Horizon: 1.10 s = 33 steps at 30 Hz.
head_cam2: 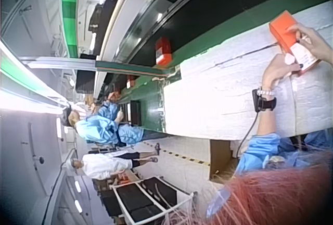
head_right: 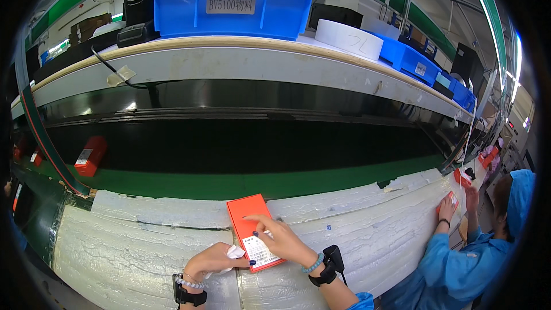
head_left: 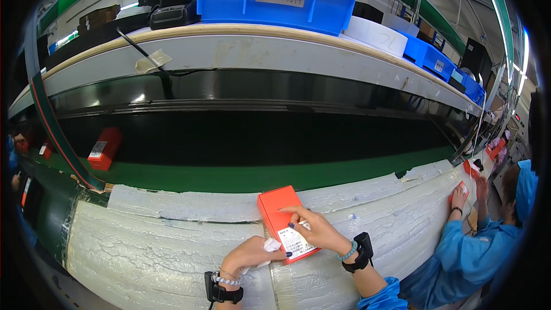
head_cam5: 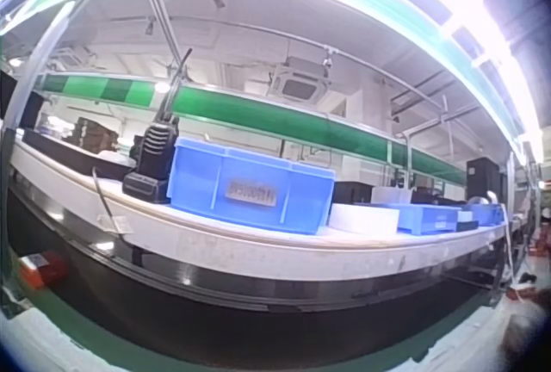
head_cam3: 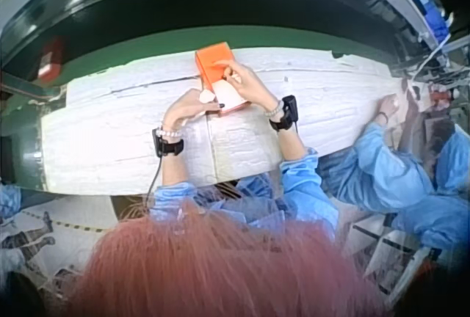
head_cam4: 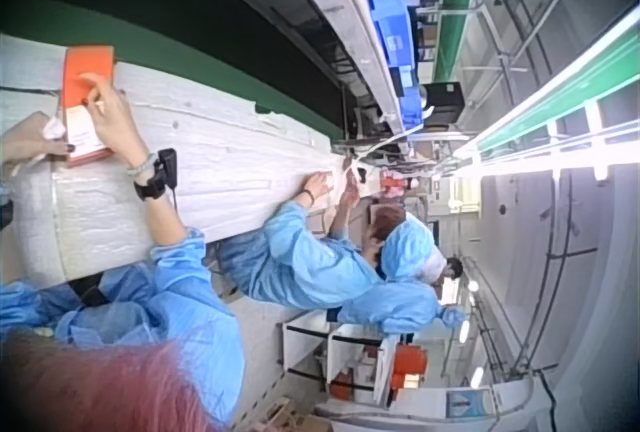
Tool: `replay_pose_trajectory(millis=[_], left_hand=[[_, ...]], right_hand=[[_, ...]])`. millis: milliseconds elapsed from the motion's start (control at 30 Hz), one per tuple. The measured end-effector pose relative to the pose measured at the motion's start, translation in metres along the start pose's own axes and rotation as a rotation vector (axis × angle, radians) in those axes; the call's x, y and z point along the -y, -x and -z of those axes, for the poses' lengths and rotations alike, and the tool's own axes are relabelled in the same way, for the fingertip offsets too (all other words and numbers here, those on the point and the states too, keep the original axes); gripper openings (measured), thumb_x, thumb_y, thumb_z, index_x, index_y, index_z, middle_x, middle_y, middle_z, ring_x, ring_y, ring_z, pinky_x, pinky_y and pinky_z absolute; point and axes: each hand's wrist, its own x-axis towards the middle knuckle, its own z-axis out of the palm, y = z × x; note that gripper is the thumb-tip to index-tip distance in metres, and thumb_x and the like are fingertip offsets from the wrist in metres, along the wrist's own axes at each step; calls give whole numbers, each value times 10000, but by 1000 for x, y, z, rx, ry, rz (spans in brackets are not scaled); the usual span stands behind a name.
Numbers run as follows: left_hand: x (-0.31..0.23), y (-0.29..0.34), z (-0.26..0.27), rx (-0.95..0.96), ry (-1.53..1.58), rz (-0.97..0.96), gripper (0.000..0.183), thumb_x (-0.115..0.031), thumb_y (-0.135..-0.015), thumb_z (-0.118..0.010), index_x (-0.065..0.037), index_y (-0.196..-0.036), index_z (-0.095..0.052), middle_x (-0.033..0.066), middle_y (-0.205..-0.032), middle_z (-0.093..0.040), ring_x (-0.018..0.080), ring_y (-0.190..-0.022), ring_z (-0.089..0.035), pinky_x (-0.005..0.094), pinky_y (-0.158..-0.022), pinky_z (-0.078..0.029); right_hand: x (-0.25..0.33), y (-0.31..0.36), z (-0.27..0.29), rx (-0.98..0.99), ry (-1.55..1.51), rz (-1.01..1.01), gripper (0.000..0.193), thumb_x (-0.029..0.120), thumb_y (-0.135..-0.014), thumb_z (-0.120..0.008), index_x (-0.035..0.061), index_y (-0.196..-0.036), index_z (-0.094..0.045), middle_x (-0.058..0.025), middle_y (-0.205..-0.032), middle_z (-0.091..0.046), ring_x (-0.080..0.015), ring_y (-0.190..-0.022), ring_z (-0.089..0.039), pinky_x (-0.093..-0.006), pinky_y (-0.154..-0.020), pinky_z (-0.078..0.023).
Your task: The worker is applying identification labels to small red rectangular boxes on a workstation.
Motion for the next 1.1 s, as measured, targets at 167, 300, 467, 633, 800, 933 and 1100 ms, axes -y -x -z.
replay_pose_trajectory(millis=[167, 300, 467, 633, 800, 933, 1100], left_hand=[[16, -8, -3, -73, 69, -103, 331, -320, -726, -759, -25, -860, -692, 14, -728, -629, 85, -631, -518, 229, -555, -388], [12, -14, 0, -377, 281, -127, 247, -272, -789, -704, -33, -839, -666, -4, -715, -596, 72, -602, -496, 232, -547, -387], [12, -12, 9, -653, 550, -271, 485, -278, -807, -712, -5, -1123, -464, 12, -836, -535, 86, -655, -497, 217, -581, -421], [20, -24, 3, -910, 685, -346, 602, -142, -756, -731, -68, -1238, -378, -5, -855, -421, 90, -752, -447, 228, -663, -401], [26, -22, 11, -1067, 785, -438, 483, 20, -755, -643, -103, -1163, -413, -7, -857, -397, 120, -766, -461, 269, -723, -424], [26, -22, 13, -1024, 955, -449, 410, 81, -771, -580, -91, -1116, -442, -11, -846, -403, 103, -789, -459, 255, -726, -423], [28, -27, 14, -922, 1201, -539, 386, 103, -796, -499, -83, -1127, -426, 2, -897, -432, 131, -811, -508, 289, -765, -464]], right_hand=[[-9, 3, -14, -52, 179, 121, 409, -7, -838, -496, 68, -1240, -522, -93, -861, -566, -247, -838, -581, -349, -772, -467], [6, 13, -28, -65, 737, 80, 371, 54, -851, -505, 95, -1218, -540, -78, -1055, -541, -237, -1050, -518, -432, -878, -402], [-6, 5, -33, -197, 873, 144, 355, 163, -868, -512, 124, -1220, -536, -72, -1138, -507, -251, -1167, -433, -528, -975, -308], [-1, 7, -45, 43, 723, 338, 310, 280, -841, -544, 138, -1111, -598, -16, -1235, -509, -266, -1273, -365, -553, -1041, -248], [-23, 12, -6, -62, 738, 255, 243, 213, -781, -575, 118, -997, -632, -33, -1140, -556, -293, -1207, -420, -561, -1041, -246], [-82, 34, 48, -374, 1128, -165, 249, 87, -700, -592, 109, -944, -642, -76, -1045, -562, -320, -1150, -455, -585, -1040, -239], [-68, 30, 39, -550, 932, -63, 320, -20, -697, -591, 78, -1000, -627, -107, -1049, -546, -314, -1091, -466, -539, -1047, -258]])
